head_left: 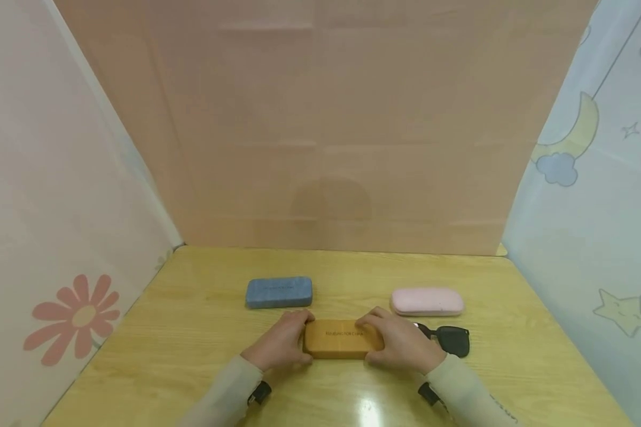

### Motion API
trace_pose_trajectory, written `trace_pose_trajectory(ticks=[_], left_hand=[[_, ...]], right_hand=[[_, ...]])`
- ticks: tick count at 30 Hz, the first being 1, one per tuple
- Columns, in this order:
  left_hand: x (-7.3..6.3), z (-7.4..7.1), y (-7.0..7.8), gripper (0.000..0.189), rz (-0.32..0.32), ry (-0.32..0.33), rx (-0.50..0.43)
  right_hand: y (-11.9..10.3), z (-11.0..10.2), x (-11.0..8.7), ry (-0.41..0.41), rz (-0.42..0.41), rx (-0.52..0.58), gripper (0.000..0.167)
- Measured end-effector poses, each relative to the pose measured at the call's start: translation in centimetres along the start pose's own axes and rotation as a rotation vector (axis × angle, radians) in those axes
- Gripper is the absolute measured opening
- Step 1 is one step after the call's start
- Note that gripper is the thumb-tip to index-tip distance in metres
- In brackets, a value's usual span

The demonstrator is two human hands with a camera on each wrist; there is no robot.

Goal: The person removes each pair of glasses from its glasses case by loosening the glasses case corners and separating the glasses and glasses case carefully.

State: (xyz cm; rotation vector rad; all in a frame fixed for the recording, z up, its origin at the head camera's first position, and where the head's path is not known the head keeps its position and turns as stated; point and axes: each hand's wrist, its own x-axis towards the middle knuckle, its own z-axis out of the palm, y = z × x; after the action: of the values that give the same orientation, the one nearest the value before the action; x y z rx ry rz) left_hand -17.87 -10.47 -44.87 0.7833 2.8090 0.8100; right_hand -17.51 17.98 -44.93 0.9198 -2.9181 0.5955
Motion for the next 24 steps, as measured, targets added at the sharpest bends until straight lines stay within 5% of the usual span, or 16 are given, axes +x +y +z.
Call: trace_pose_trajectory(ticks=[13, 24], left_hand=[[1.5, 0.3, -0.1, 0.067, -0.025, -0.033, 0.029], [1.2, 0.6, -0.2, 0.082, -0.028, -0.041, 0.005]], right_hand=[[0.3, -0.9, 0.6, -0.025, -0.020, -0.031, 0.058], [0.3, -0.4, 0.4, -0.032, -0.022, 0.000, 0.058]])
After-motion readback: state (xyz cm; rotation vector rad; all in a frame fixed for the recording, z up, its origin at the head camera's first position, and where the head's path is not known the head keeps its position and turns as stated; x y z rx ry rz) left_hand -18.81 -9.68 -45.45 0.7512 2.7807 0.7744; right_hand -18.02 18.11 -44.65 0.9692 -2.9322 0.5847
